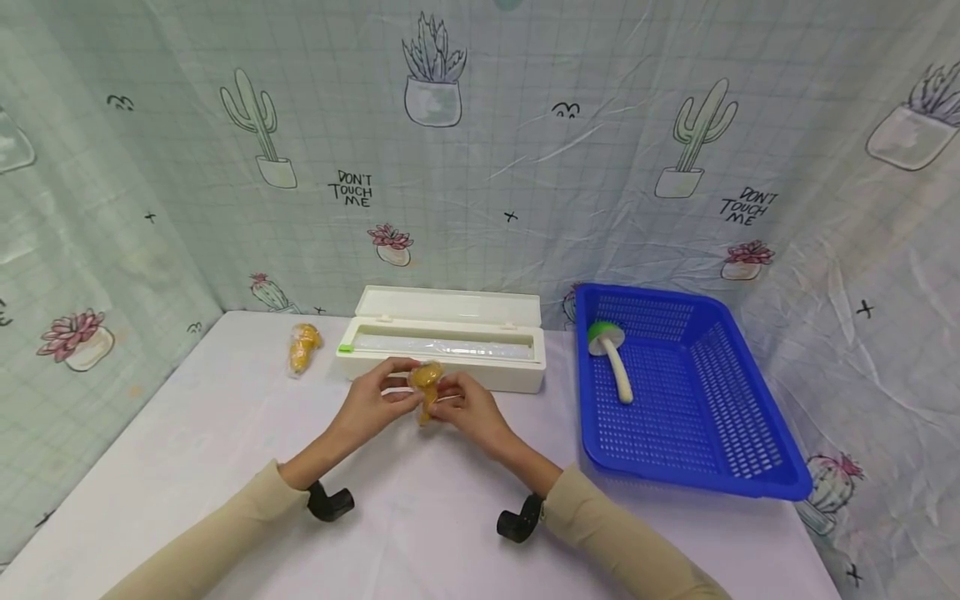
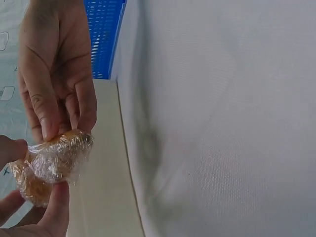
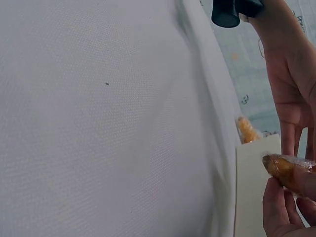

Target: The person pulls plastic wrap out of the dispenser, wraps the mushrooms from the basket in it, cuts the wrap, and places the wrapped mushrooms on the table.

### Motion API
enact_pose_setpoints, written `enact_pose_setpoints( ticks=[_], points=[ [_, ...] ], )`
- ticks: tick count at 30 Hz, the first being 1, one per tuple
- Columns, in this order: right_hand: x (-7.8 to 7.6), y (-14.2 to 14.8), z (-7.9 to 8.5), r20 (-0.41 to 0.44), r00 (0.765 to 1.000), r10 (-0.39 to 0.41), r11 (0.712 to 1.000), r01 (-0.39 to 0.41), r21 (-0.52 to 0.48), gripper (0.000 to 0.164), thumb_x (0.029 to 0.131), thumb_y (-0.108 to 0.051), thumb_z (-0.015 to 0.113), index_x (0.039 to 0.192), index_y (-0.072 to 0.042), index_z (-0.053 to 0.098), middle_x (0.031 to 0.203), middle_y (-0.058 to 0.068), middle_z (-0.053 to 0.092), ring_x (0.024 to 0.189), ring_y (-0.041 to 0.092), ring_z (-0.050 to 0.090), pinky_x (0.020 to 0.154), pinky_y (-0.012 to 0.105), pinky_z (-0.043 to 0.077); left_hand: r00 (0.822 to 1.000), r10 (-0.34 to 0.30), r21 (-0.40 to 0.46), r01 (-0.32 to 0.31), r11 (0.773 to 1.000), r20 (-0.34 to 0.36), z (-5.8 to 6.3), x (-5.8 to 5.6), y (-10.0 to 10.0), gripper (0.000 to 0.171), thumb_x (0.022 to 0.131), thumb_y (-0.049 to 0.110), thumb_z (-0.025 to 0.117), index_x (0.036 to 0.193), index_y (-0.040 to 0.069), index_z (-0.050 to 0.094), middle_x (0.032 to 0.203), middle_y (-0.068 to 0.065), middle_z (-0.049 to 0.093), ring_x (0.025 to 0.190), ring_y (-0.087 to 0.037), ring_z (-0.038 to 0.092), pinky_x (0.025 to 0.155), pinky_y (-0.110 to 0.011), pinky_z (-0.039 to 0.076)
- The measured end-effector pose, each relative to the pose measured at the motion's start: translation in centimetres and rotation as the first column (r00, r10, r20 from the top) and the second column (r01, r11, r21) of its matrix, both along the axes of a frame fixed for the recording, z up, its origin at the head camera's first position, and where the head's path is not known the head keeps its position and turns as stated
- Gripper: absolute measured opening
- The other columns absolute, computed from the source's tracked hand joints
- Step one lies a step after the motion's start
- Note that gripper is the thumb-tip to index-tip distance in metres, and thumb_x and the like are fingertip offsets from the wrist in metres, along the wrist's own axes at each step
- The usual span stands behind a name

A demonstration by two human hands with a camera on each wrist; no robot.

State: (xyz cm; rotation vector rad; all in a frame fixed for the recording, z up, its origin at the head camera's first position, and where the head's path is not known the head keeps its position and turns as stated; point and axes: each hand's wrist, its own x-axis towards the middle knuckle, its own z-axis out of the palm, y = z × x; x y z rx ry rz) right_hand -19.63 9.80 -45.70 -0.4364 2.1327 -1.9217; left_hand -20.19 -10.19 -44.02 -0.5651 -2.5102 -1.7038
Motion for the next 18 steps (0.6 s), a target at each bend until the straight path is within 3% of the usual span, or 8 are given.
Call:
enact_pose_setpoints(
  ticks=[5, 10, 15, 18],
  points=[
    [0.4, -0.1, 0.1, -0.045, 0.998, -0.036, 0.997, 0.039, 0.073, 0.034, 0.091, -0.005, 0.076, 0.118, -0.001, 0.054, 0.121, 0.016, 0.064, 0.106, 0.027, 0.070, 0.086, 0.029, 0.059, 0.998, -0.012, -0.049, 0.009, 0.999, -0.062, -0.3, 0.0, 0.5, 0.048, 0.084, 0.008, 0.083, 0.127, 0.004, 0.061, 0.125, -0.012, 0.065, 0.111, -0.031, 0.068, 0.086, -0.029, 0.059],
    [0.7, 0.0, 0.3, -0.044, 0.999, -0.023, 0.998, 0.026, 0.064, 0.037, 0.089, -0.004, 0.077, 0.118, 0.000, 0.054, 0.125, 0.018, 0.062, 0.108, 0.031, 0.069, 0.087, 0.030, 0.059, 0.992, -0.011, -0.072, 0.002, 0.997, -0.122, 0.0, 0.2, 0.8, 0.044, 0.084, 0.005, 0.083, 0.123, 0.004, 0.064, 0.119, -0.012, 0.069, 0.104, -0.030, 0.070, 0.083, -0.030, 0.060],
    [0.9, 0.4, 0.2, -0.059, 0.998, 0.027, 0.995, -0.022, 0.095, 0.040, 0.091, -0.001, 0.074, 0.126, 0.000, 0.054, 0.133, 0.020, 0.060, 0.115, 0.035, 0.067, 0.089, 0.033, 0.059, 0.978, -0.016, -0.104, -0.005, 0.995, -0.206, 0.2, 0.1, 0.9, 0.045, 0.081, -0.005, 0.083, 0.121, 0.001, 0.063, 0.118, -0.014, 0.068, 0.104, -0.029, 0.069, 0.082, -0.034, 0.061],
    [1.1, 0.9, 0.1, -0.106, 0.991, 0.085, 0.984, -0.067, 0.164, 0.046, 0.093, 0.000, 0.071, 0.135, -0.002, 0.053, 0.138, 0.019, 0.058, 0.118, 0.036, 0.065, 0.091, 0.035, 0.058, 0.964, -0.010, -0.151, -0.031, 0.988, -0.265, 0.1, 0.1, 0.9, 0.048, 0.078, -0.009, 0.082, 0.121, 0.000, 0.063, 0.117, -0.014, 0.068, 0.103, -0.028, 0.068, 0.082, -0.035, 0.061]
  ],
)
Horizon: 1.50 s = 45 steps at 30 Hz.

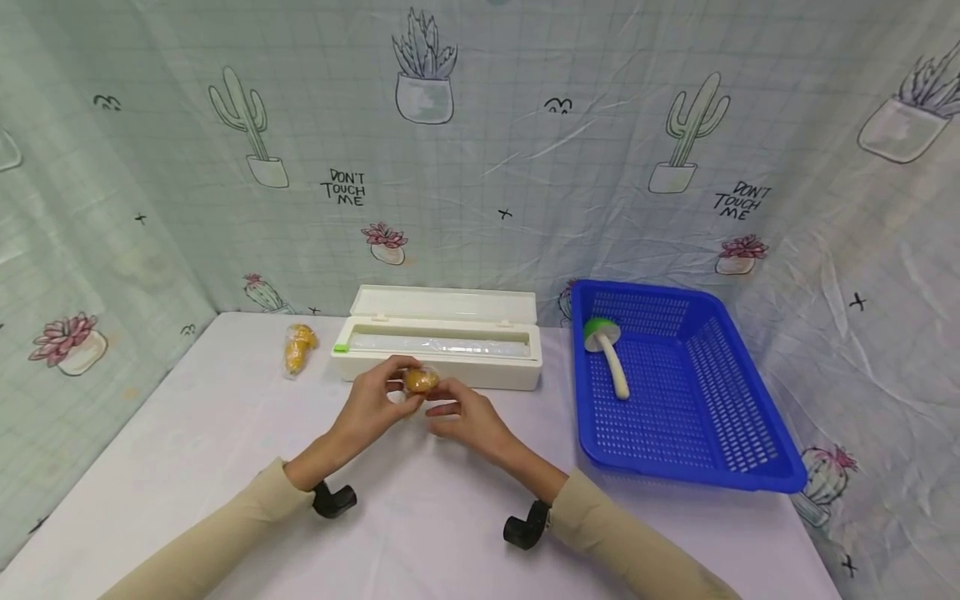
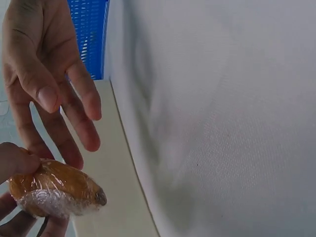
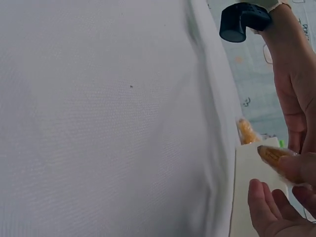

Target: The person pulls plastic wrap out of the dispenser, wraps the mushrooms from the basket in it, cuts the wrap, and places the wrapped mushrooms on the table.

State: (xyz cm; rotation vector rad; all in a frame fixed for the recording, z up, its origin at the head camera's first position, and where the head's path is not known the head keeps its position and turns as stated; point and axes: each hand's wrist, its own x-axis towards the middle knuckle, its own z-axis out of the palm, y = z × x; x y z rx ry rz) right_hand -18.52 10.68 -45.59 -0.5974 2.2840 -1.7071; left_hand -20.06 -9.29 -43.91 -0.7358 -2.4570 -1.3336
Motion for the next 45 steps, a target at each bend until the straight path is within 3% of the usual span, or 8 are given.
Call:
enact_pose_setpoints(
  ticks=[8, 19, 24, 34, 45],
  points=[
    [0.7, 0.9, 1.0, -0.112, 0.989, 0.096, 0.975, -0.071, 0.211, 0.054, 0.097, -0.003, 0.064, 0.148, -0.002, 0.045, 0.148, 0.017, 0.052, 0.124, 0.034, 0.062, 0.094, 0.038, 0.057, 0.996, 0.017, -0.088, -0.025, 0.996, -0.087, 0.2, 0.3, -0.6, 0.050, 0.077, -0.009, 0.082, 0.122, 0.000, 0.062, 0.118, -0.013, 0.068, 0.102, -0.024, 0.067, 0.083, -0.036, 0.060],
    [1.5, 3.0, 2.7, -0.339, 0.936, 0.091, 0.918, 0.053, 0.394, 0.055, 0.097, -0.003, 0.065, 0.149, -0.007, 0.047, 0.147, 0.010, 0.053, 0.128, 0.029, 0.058, 0.096, 0.044, 0.056, 0.990, 0.017, -0.114, -0.033, 0.993, -0.138, 0.2, 0.7, -2.0, 0.049, 0.078, -0.012, 0.081, 0.121, 0.003, 0.063, 0.121, -0.010, 0.067, 0.110, -0.024, 0.066, 0.089, -0.037, 0.058],
    [1.9, 4.0, 3.2, -0.388, 0.917, 0.092, 0.891, 0.098, 0.444, 0.055, 0.096, -0.004, 0.067, 0.148, -0.009, 0.049, 0.146, 0.008, 0.054, 0.131, 0.026, 0.055, 0.098, 0.043, 0.055, 0.986, 0.010, -0.125, -0.031, 0.992, -0.169, 0.1, 0.9, -2.9, 0.048, 0.080, -0.009, 0.082, 0.123, 0.009, 0.067, 0.125, -0.006, 0.065, 0.116, -0.023, 0.065, 0.096, -0.038, 0.056],
    [2.4, 6.2, 3.9, -0.477, 0.876, 0.076, 0.862, 0.182, 0.473, 0.052, 0.097, -0.006, 0.068, 0.146, -0.009, 0.050, 0.144, 0.012, 0.056, 0.130, 0.029, 0.057, 0.101, 0.045, 0.052, 0.983, 0.039, -0.126, -0.062, 0.990, -0.179, 0.3, 1.0, -4.8, 0.047, 0.079, -0.007, 0.083, 0.122, 0.008, 0.070, 0.127, -0.008, 0.065, 0.115, -0.027, 0.066, 0.092, -0.041, 0.057],
    [2.9, 7.7, 5.0, -0.462, 0.884, 0.070, 0.834, 0.202, 0.513, 0.051, 0.098, -0.009, 0.068, 0.146, -0.009, 0.051, 0.147, 0.013, 0.052, 0.135, 0.033, 0.052, 0.106, 0.050, 0.048, 0.988, 0.055, -0.133, -0.075, 0.988, -0.143, 0.4, 0.9, -6.0, 0.047, 0.082, -0.005, 0.081, 0.124, 0.011, 0.069, 0.127, -0.006, 0.064, 0.115, -0.025, 0.065, 0.093, -0.041, 0.057]
  ],
)
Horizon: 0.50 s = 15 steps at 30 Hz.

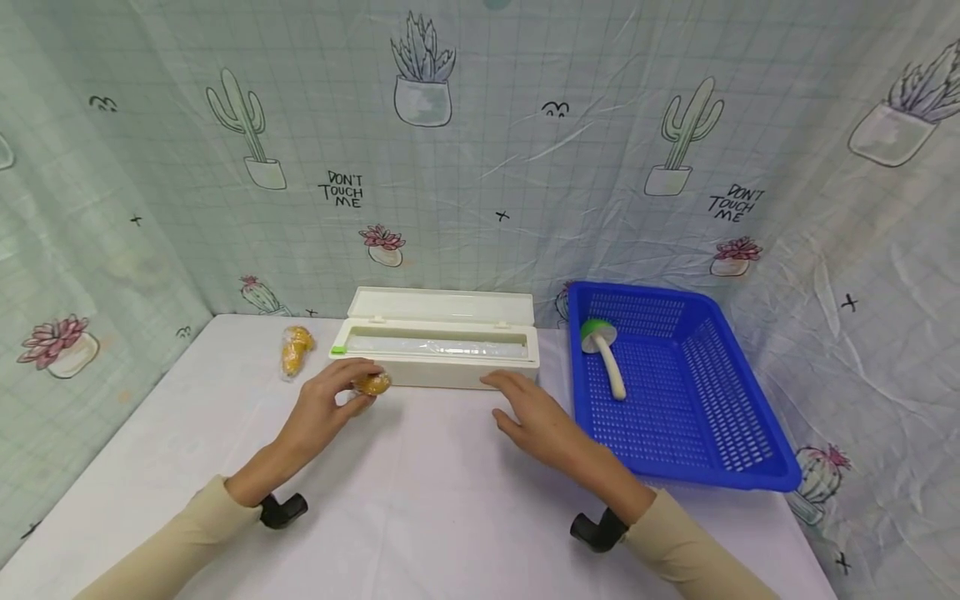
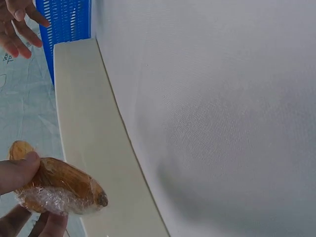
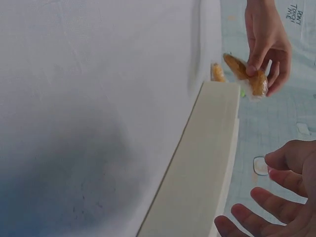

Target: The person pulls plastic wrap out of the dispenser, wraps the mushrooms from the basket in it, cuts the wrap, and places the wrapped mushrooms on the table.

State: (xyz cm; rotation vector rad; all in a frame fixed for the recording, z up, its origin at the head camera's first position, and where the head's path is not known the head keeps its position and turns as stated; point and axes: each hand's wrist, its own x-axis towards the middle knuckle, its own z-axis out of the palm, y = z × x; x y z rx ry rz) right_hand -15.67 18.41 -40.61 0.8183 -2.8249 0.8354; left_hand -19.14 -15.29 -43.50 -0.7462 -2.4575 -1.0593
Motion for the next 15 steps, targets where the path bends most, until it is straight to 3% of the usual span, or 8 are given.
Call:
enact_pose_setpoints(
  ticks=[15],
  points=[
    [0.2, 1.1, 0.7, -0.022, 1.000, -0.014, 0.999, 0.015, 0.038, 0.050, 0.099, -0.010, 0.067, 0.147, -0.007, 0.050, 0.149, 0.016, 0.050, 0.136, 0.036, 0.050, 0.107, 0.053, 0.047, 0.999, 0.036, -0.030, -0.037, 0.999, -0.039, 0.2, -0.2, -1.7, 0.047, 0.078, -0.008, 0.083, 0.120, 0.009, 0.071, 0.125, -0.009, 0.065, 0.112, -0.026, 0.066, 0.090, -0.042, 0.058]
  ],
)
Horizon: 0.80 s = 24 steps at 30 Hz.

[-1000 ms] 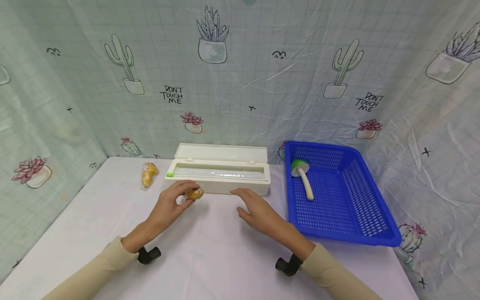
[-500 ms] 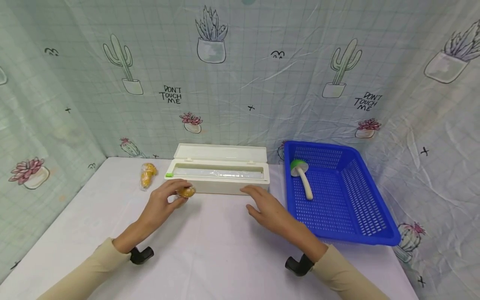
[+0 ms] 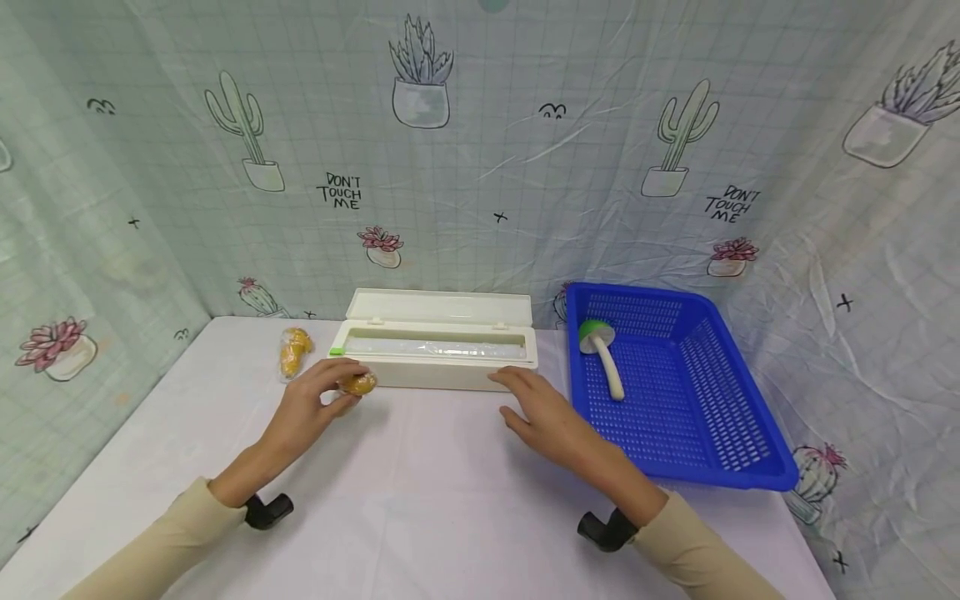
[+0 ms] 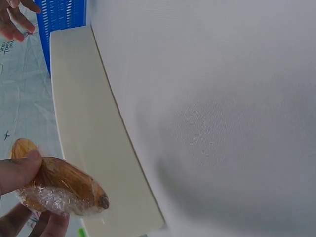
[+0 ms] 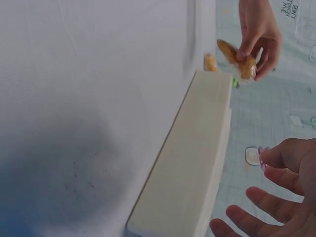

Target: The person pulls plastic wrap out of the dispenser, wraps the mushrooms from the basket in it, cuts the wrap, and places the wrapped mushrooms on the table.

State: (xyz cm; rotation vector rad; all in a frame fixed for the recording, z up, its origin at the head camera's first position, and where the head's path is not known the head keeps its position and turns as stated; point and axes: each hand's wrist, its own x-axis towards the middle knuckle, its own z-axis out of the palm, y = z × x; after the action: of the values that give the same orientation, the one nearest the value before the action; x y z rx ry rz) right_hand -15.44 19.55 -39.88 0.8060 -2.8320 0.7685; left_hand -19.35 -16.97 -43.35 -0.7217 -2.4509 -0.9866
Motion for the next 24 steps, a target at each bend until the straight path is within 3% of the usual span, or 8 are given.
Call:
enact_pose_setpoints(
  ticks=[17, 24],
  points=[
    [0.2, 0.3, 0.7, 0.010, 1.000, 0.002, 1.000, -0.002, -0.004, 0.051, 0.101, -0.015, 0.065, 0.149, -0.010, 0.049, 0.152, 0.012, 0.048, 0.139, 0.034, 0.047, 0.108, 0.053, 0.045, 0.998, 0.040, -0.049, -0.038, 0.998, 0.042, 1.0, -0.6, -2.2, 0.043, 0.082, -0.006, 0.080, 0.122, 0.007, 0.070, 0.125, -0.011, 0.064, 0.106, -0.028, 0.066, 0.082, -0.043, 0.060],
    [0.2, 0.2, 0.9, 0.012, 1.000, 0.006, 1.000, -0.006, -0.003, 0.051, 0.100, -0.014, 0.066, 0.149, -0.009, 0.049, 0.151, 0.013, 0.048, 0.139, 0.034, 0.047, 0.109, 0.053, 0.045, 0.998, 0.057, -0.054, -0.055, 0.997, 0.024, 1.0, -0.8, -3.0, 0.044, 0.080, -0.008, 0.081, 0.120, 0.006, 0.071, 0.124, -0.012, 0.065, 0.102, -0.029, 0.069, 0.079, -0.043, 0.061]
  ],
)
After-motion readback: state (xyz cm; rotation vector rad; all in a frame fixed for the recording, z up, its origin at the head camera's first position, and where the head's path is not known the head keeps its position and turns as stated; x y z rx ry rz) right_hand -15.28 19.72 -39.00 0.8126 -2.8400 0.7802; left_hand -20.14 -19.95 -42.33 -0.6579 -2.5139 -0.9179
